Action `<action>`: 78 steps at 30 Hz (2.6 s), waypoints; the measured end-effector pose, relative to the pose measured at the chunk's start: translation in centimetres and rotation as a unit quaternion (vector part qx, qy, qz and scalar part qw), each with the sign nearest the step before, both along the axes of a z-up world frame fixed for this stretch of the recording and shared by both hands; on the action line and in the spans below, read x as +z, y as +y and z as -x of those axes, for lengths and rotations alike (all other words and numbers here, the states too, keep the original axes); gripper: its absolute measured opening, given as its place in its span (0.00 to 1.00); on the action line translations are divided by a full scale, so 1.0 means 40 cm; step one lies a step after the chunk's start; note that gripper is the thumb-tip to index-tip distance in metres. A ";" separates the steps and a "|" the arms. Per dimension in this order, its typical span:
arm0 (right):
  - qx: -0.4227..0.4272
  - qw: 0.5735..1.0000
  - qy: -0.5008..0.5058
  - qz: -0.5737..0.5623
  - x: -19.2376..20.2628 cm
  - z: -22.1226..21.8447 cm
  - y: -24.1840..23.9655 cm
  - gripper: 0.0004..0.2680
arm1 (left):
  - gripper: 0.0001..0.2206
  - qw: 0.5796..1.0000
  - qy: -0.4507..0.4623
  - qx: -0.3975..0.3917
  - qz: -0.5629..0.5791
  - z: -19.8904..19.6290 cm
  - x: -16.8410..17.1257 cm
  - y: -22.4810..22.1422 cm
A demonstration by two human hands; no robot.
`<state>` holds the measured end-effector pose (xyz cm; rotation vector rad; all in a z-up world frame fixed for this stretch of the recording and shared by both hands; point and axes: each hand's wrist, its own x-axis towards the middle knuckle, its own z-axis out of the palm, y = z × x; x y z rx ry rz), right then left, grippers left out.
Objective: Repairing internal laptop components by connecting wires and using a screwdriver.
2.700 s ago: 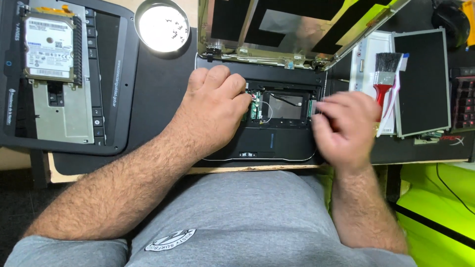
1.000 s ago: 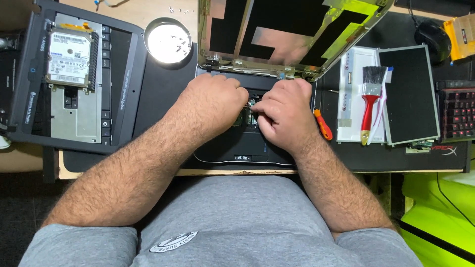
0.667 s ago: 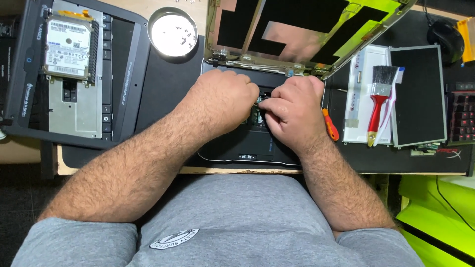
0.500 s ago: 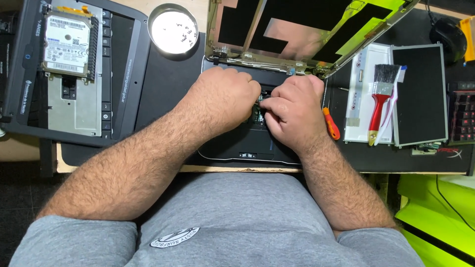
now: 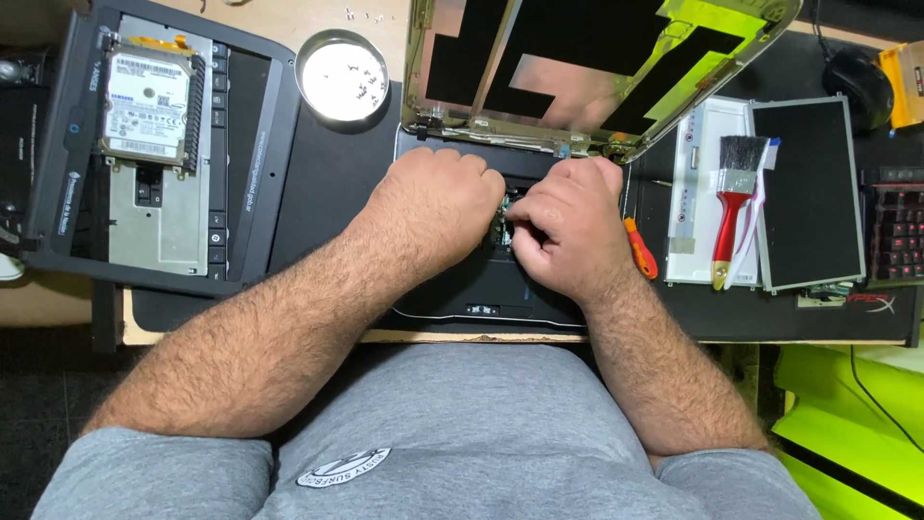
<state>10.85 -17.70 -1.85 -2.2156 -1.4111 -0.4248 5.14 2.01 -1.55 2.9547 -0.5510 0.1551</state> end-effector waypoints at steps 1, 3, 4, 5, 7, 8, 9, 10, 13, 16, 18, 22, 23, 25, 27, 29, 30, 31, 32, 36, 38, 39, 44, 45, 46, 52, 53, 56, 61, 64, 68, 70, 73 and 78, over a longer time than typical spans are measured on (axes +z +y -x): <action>-0.001 1.000 -0.001 -0.001 -0.005 -0.002 -0.002 0.04 | 0.04 1.000 -0.001 -0.001 -0.001 -0.001 -0.003 0.000; -0.002 1.000 0.000 -0.014 -0.015 -0.005 -0.005 0.04 | 0.04 1.000 -0.009 0.000 0.010 -0.002 -0.010 0.000; -0.003 1.000 -0.001 -0.015 -0.014 -0.005 -0.004 0.04 | 0.04 1.000 -0.009 -0.001 0.009 -0.002 -0.001 0.003; -0.003 0.999 0.011 -0.033 -0.013 -0.003 -0.004 0.04 | 0.04 1.000 -0.014 0.000 0.022 -0.001 0.008 0.005; -0.005 0.998 0.025 -0.049 -0.012 -0.004 -0.011 0.04 | 0.04 0.999 -0.018 -0.001 0.036 0.001 0.038 0.013; -0.008 0.996 0.035 -0.082 -0.013 -0.006 -0.019 0.05 | 0.05 0.999 -0.011 -0.002 0.052 0.002 0.059 0.019; -0.010 0.992 0.044 -0.114 -0.013 -0.010 -0.026 0.06 | 0.06 0.998 -0.006 -0.004 0.068 0.001 0.081 0.026; -0.012 0.993 0.044 -0.113 -0.018 -0.013 -0.033 0.06 | 0.06 0.998 -0.005 -0.005 0.069 0.000 0.088 0.034; -0.018 0.981 0.068 -0.182 -0.027 -0.021 -0.049 0.09 | 0.06 0.992 -0.007 -0.006 0.129 -0.004 0.095 0.051; -0.017 0.974 0.086 -0.210 -0.023 -0.022 -0.049 0.07 | 0.07 0.984 -0.068 -0.010 0.164 -0.005 0.080 0.059; 0.013 0.957 0.098 -0.271 -0.020 -0.019 -0.041 0.06 | 0.07 0.977 -0.101 -0.013 0.189 -0.001 0.075 0.060; -0.009 0.947 0.123 -0.298 -0.011 0.003 -0.062 0.05 | 0.04 0.971 -0.125 -0.016 0.203 -0.007 0.062 0.064; -0.003 0.941 0.121 -0.316 -0.009 0.003 -0.076 0.05 | 0.03 0.975 -0.111 -0.030 0.192 -0.008 0.064 0.064; 0.004 0.935 0.118 -0.335 -0.005 0.002 -0.109 0.06 | 0.03 0.978 -0.098 -0.042 0.180 -0.006 0.067 0.059; 0.007 0.945 0.081 -0.317 -0.001 -0.002 -0.152 0.03 | 0.06 0.958 -0.110 -0.120 0.236 -0.001 0.066 0.046; -0.011 0.957 0.058 -0.284 0.012 0.008 -0.191 0.02 | 0.05 0.969 -0.086 -0.105 0.205 -0.001 0.055 0.040; -0.028 0.967 0.035 -0.252 0.019 0.013 -0.212 0.02 | 0.05 0.979 -0.062 -0.089 0.174 0.000 0.050 0.035; -0.029 0.967 0.033 -0.250 0.014 0.020 -0.232 0.02 | 0.05 0.978 -0.063 -0.090 0.176 -0.003 0.056 0.039; -0.045 0.972 0.025 -0.228 0.010 0.027 -0.251 0.03 | 0.06 0.986 -0.028 -0.058 0.154 -0.007 0.062 0.043; -0.124 0.981 0.000 -0.147 -0.044 0.064 -0.324 0.01 | 0.06 0.995 0.036 0.010 0.090 -0.014 0.058 0.056; -0.142 0.982 -0.022 -0.119 -0.057 0.083 -0.335 0.01 | 0.06 0.995 0.050 -0.008 0.088 -0.014 0.059 0.052; -0.156 0.983 -0.042 -0.089 -0.064 0.093 -0.340 0.02 | 0.06 0.994 0.064 -0.022 0.087 -0.013 0.059 0.050; -0.120 0.985 -0.077 -0.094 -0.105 0.088 -0.353 0.04 | 0.01 0.992 0.041 -0.048 0.108 0.005 0.075 0.042; -0.125 0.985 -0.082 -0.088 -0.112 0.082 -0.359 0.04 | 0.01 0.993 0.051 -0.040 0.095 0.000 0.082 0.038; -0.131 0.984 -0.085 -0.087 -0.112 0.083 -0.354 0.04 | 0.01 0.993 0.049 -0.046 0.096 -0.001 0.087 0.041; -0.165 0.979 -0.078 -0.095 -0.102 0.087 -0.353 0.03 | 0.06 0.993 -0.012 -0.071 0.096 -0.001 0.068 0.035; -0.185 0.977 -0.060 -0.093 -0.108 0.085 -0.358 0.03 | 0.07 0.990 -0.020 -0.095 0.099 0.000 0.072 0.028; -0.213 0.973 -0.038 -0.075 -0.110 0.081 -0.366 0.05 | 0.06 0.979 -0.065 -0.153 0.115 0.015 0.085 -0.010; -0.213 0.976 -0.041 0.009 -0.072 0.097 -0.339 0.06 | 0.05 0.940 -0.111 -0.246 0.209 0.062 0.025 -0.066; -0.210 0.977 -0.036 0.031 -0.093 0.092 -0.357 0.07 | 0.05 0.924 -0.172 -0.266 0.214 0.077 -0.027 -0.077; -0.235 0.970 -0.033 0.046 -0.138 0.080 -0.374 0.09 | 0.02 0.929 -0.147 -0.244 0.237 0.066 -0.017 -0.056; -0.245 0.967 -0.038 0.050 -0.118 0.086 -0.353 0.09 | 0.03 0.928 -0.114 -0.245 0.255 0.057 0.001 -0.042; -0.282 0.956 -0.036 0.068 -0.070 0.096 -0.322 0.06 | 0.02 0.932 -0.084 -0.242 0.256 0.044 0.009 -0.045; -0.248 0.967 -0.050 0.013 -0.108 0.079 -0.354 0.10 | 0.04 0.933 -0.059 -0.253 0.248 0.035 0.019 -0.050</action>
